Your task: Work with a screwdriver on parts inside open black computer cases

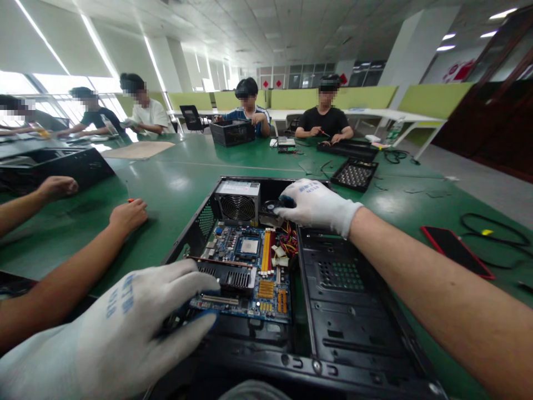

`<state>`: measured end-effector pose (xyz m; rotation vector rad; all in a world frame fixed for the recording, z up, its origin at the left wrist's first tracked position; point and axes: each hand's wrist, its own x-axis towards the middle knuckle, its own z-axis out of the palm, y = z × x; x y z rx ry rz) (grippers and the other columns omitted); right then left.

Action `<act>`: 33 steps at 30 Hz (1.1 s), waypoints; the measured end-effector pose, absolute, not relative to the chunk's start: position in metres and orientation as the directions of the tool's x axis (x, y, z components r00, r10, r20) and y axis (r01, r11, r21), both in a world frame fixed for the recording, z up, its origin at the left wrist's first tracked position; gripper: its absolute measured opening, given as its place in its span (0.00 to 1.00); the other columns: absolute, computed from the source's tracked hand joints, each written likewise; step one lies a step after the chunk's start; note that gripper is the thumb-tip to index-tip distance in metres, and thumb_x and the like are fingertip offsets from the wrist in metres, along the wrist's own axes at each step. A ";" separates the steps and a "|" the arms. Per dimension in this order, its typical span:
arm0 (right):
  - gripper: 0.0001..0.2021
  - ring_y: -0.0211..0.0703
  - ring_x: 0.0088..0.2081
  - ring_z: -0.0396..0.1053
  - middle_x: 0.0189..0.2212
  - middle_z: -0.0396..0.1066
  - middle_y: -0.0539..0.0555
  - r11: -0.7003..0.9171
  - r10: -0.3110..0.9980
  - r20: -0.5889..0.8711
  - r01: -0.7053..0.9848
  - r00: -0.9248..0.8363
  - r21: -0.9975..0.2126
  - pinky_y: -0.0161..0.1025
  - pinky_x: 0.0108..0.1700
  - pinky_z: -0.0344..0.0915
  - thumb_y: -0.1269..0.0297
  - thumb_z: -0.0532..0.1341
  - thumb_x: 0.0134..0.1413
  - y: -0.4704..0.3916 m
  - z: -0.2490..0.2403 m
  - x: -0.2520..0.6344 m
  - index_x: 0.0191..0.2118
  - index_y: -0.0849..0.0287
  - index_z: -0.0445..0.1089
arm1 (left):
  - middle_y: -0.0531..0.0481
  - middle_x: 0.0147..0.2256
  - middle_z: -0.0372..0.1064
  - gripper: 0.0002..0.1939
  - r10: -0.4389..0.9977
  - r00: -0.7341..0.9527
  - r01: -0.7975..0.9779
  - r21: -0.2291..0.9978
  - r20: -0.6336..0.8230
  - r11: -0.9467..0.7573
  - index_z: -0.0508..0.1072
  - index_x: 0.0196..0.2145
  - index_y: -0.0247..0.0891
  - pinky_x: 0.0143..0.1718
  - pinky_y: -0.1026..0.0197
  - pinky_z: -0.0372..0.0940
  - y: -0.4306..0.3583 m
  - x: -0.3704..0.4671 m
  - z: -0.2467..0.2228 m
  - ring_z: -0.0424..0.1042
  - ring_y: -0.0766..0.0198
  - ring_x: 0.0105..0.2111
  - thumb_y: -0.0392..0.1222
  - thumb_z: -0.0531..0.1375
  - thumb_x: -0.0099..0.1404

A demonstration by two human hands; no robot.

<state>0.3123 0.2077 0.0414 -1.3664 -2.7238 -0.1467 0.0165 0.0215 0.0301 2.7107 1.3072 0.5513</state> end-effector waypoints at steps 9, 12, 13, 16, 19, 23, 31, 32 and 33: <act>0.26 0.56 0.57 0.72 0.55 0.76 0.57 0.582 0.802 0.345 0.767 -0.488 -0.268 0.50 0.62 0.66 0.41 0.59 0.63 0.181 0.016 0.359 0.54 0.57 0.76 | 0.39 0.48 0.74 0.17 0.773 0.633 0.774 0.067 -0.037 -0.630 0.70 0.53 0.34 0.51 0.55 0.69 0.143 0.062 0.029 0.76 0.53 0.47 0.43 0.56 0.70; 0.24 0.56 0.57 0.72 0.55 0.76 0.56 0.582 0.805 0.355 0.751 -0.476 -0.312 0.50 0.61 0.67 0.43 0.59 0.64 0.179 0.011 0.363 0.54 0.55 0.76 | 0.35 0.52 0.74 0.20 0.766 0.592 0.788 -0.020 -0.251 -0.616 0.71 0.54 0.31 0.52 0.55 0.69 0.183 0.085 0.012 0.75 0.50 0.51 0.42 0.59 0.67; 0.24 0.56 0.57 0.72 0.56 0.76 0.55 0.580 0.806 0.360 0.749 -0.470 -0.321 0.51 0.61 0.67 0.43 0.59 0.65 0.179 0.010 0.364 0.54 0.55 0.76 | 0.35 0.53 0.74 0.21 0.759 0.573 0.788 -0.045 -0.308 -0.614 0.71 0.55 0.31 0.52 0.55 0.69 0.193 0.091 0.004 0.75 0.49 0.51 0.42 0.60 0.66; 0.24 0.56 0.58 0.71 0.57 0.75 0.56 0.587 0.800 0.378 0.740 -0.466 -0.329 0.52 0.63 0.66 0.43 0.59 0.65 0.178 0.009 0.365 0.54 0.55 0.76 | 0.35 0.53 0.75 0.22 0.726 0.544 0.776 -0.078 -0.422 -0.626 0.73 0.53 0.33 0.51 0.54 0.71 0.216 0.103 -0.023 0.76 0.47 0.51 0.44 0.62 0.64; 0.24 0.56 0.60 0.70 0.58 0.75 0.56 0.602 0.791 0.377 0.727 -0.482 -0.331 0.51 0.63 0.65 0.44 0.59 0.64 0.177 0.008 0.366 0.55 0.54 0.76 | 0.35 0.52 0.76 0.25 0.692 0.568 0.756 -0.051 -0.445 -0.653 0.73 0.54 0.34 0.52 0.54 0.71 0.227 0.105 -0.046 0.77 0.46 0.51 0.47 0.63 0.62; 0.24 0.57 0.61 0.69 0.57 0.75 0.55 0.623 0.778 0.374 0.701 -0.506 -0.348 0.51 0.64 0.64 0.44 0.60 0.64 0.177 0.007 0.367 0.55 0.53 0.76 | 0.35 0.53 0.75 0.27 0.682 0.599 0.746 -0.017 -0.419 -0.666 0.71 0.57 0.33 0.53 0.54 0.70 0.227 0.101 -0.061 0.77 0.47 0.52 0.45 0.63 0.62; 0.25 0.59 0.58 0.71 0.55 0.77 0.57 0.647 0.762 0.364 0.657 -0.536 -0.386 0.55 0.63 0.65 0.42 0.61 0.62 0.176 0.008 0.365 0.54 0.54 0.77 | 0.36 0.53 0.74 0.30 0.718 0.573 0.748 -0.105 -0.396 -0.655 0.71 0.57 0.35 0.52 0.55 0.71 0.228 0.102 -0.058 0.76 0.47 0.52 0.45 0.67 0.58; 0.25 0.60 0.58 0.71 0.54 0.77 0.57 0.650 0.759 0.365 0.651 -0.539 -0.392 0.55 0.62 0.65 0.42 0.61 0.61 0.175 0.008 0.365 0.54 0.54 0.77 | 0.37 0.53 0.75 0.29 0.730 0.561 0.758 -0.112 -0.391 -0.643 0.73 0.56 0.36 0.52 0.55 0.71 0.228 0.102 -0.057 0.76 0.47 0.52 0.46 0.68 0.57; 0.25 0.60 0.57 0.72 0.54 0.77 0.57 0.650 0.759 0.365 0.648 -0.539 -0.397 0.56 0.62 0.65 0.42 0.61 0.61 0.175 0.008 0.365 0.54 0.54 0.77 | 0.38 0.52 0.75 0.28 0.739 0.548 0.767 -0.118 -0.392 -0.631 0.74 0.54 0.38 0.52 0.56 0.71 0.229 0.103 -0.055 0.76 0.47 0.51 0.46 0.68 0.57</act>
